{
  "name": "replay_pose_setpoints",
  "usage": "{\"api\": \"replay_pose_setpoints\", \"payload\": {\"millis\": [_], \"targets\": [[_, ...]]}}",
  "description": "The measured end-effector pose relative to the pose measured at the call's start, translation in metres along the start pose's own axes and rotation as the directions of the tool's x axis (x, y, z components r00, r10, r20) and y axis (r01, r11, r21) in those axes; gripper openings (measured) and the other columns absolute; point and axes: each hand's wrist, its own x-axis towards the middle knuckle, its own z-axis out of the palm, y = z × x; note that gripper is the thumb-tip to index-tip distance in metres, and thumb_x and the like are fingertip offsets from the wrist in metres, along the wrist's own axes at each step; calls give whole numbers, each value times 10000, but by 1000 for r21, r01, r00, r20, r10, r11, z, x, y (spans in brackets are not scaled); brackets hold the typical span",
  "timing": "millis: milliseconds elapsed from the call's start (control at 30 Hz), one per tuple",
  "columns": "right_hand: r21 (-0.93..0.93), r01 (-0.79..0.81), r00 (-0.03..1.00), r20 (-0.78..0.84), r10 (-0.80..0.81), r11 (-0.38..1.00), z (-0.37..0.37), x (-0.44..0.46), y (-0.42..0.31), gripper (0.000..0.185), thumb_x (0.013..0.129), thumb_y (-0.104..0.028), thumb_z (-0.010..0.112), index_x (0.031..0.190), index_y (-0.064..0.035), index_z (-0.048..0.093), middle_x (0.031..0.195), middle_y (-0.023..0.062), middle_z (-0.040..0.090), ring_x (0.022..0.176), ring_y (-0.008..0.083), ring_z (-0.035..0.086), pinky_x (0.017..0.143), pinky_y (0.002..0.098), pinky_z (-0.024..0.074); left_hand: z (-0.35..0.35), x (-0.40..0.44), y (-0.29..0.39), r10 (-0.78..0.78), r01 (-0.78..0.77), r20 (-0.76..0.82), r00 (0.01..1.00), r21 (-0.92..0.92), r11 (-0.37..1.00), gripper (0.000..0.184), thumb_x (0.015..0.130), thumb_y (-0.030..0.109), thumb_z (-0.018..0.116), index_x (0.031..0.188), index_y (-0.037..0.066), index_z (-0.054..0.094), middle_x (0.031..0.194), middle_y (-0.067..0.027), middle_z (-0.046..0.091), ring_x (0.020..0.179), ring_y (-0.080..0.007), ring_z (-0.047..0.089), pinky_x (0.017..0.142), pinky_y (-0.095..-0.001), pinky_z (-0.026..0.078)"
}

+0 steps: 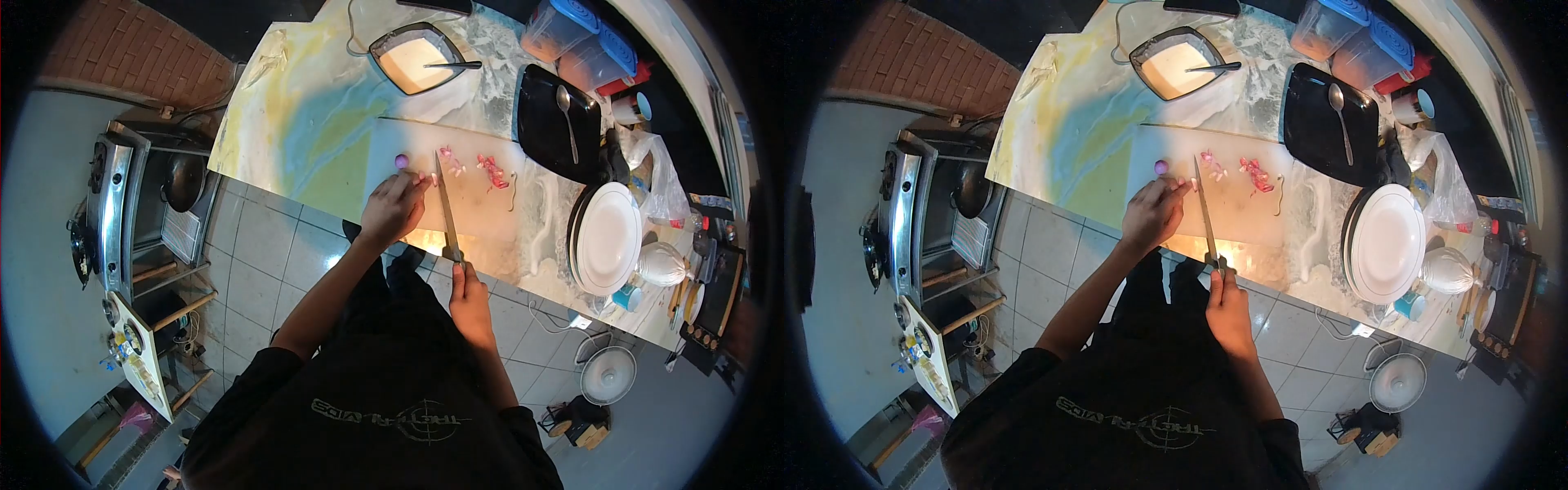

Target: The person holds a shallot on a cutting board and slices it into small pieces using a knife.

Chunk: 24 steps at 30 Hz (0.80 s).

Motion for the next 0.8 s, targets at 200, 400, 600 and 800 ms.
{"api": "replay_pose_setpoints", "payload": {"millis": [200,400,600,800], "targets": [[-7,14,1000,8,-14,1000,5,1,2,360,1102,-292,413,1100,31,572,603,213,544,523,375,556,519,443,395,-1,1,1,-13,13,8,1000,-18,1000,374,797,19,667,1167,71,680,989,-63,627,868,-256,645,774,-375,557],[0,-22,1000,15,22,1000,3,0,-3,358,1101,-286,412,1101,30,579,604,220,551,524,381,566,511,450,393,-1,-1,-1,-20,21,38,999,-15,1000,381,799,26,666,1176,74,685,1008,-63,638,883,-258,648,806,-373,557],[-19,-22,999,29,23,1000,7,2,0,343,1088,-269,430,1123,48,555,671,280,597,655,484,625,530,500,431,-2,-2,-1,-18,19,76,997,-11,1000,397,800,53,667,1195,88,685,1035,-50,638,914,-253,646,834,-375,547],[0,-57,997,57,57,998,8,2,-3,352,1087,-269,428,1125,57,553,695,292,608,686,503,627,556,525,443,-1,-2,-1,-27,28,69,997,-17,999,392,800,53,665,1189,93,687,1050,-42,636,920,-246,647,835,-370,546]]}}
